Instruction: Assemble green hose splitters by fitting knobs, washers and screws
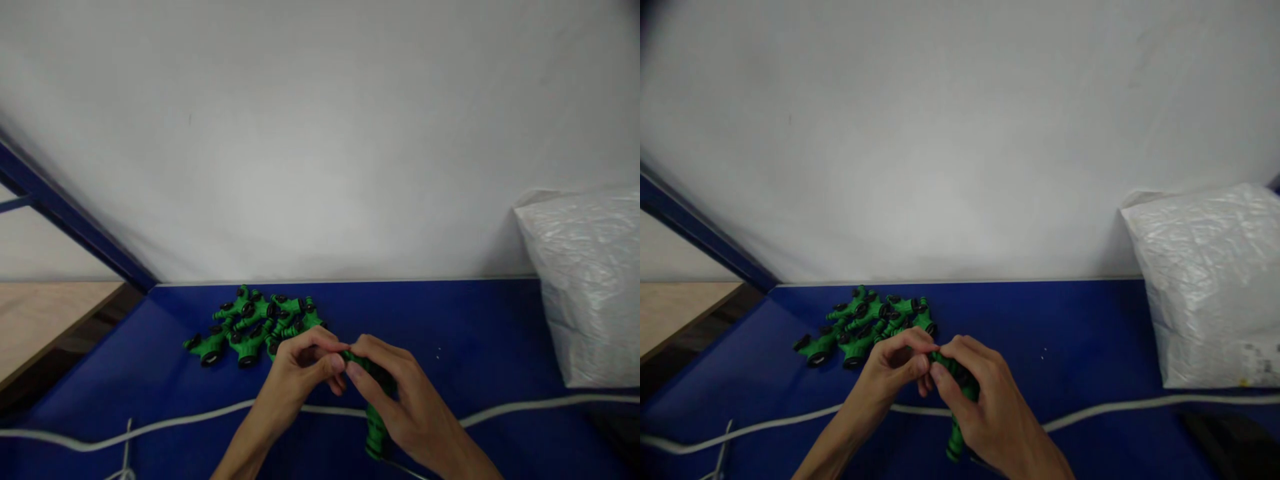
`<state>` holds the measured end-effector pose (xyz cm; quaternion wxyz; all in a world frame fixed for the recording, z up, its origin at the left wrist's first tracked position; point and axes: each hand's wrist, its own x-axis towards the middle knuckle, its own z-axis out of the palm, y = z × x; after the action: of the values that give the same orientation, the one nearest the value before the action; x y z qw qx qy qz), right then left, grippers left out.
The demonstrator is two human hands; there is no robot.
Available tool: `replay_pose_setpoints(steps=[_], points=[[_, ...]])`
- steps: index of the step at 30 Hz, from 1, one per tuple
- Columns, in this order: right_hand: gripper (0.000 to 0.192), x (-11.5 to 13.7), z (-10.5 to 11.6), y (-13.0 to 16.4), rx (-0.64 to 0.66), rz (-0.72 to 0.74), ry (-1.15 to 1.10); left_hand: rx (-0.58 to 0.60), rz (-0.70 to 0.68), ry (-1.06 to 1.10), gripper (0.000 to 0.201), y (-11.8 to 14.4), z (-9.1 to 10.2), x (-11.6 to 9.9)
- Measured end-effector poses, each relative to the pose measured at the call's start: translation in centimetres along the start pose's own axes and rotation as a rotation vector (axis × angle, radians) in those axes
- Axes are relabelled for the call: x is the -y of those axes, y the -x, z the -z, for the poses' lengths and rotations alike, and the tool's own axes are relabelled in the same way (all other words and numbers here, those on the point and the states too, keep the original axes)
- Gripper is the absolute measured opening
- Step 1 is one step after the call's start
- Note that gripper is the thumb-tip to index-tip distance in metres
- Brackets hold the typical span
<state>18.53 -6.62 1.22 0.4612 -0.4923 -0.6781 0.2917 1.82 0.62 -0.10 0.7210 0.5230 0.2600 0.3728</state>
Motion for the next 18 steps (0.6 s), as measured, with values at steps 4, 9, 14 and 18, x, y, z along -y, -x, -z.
replay_pose_setpoints(steps=[4,9,14,18], points=[[0.018,0.05,-0.14,0.32,-0.007,0.037,0.001,0.053,-0.028,0.02,0.014,0.3,0.17,-0.24],[0.02,0.52,0.12,0.36,0.079,0.052,-0.013,0.089,0.004,0.0,0.018,0.59,0.33,-0.7],[0.023,0.83,0.4,0.25,0.13,0.008,0.0,0.057,0.083,0.01,0.029,0.66,0.01,-0.91],[0.027,0.75,0.54,0.21,0.146,-0.014,0.02,0.089,0.196,0.078,0.032,0.91,-0.31,-0.5]])
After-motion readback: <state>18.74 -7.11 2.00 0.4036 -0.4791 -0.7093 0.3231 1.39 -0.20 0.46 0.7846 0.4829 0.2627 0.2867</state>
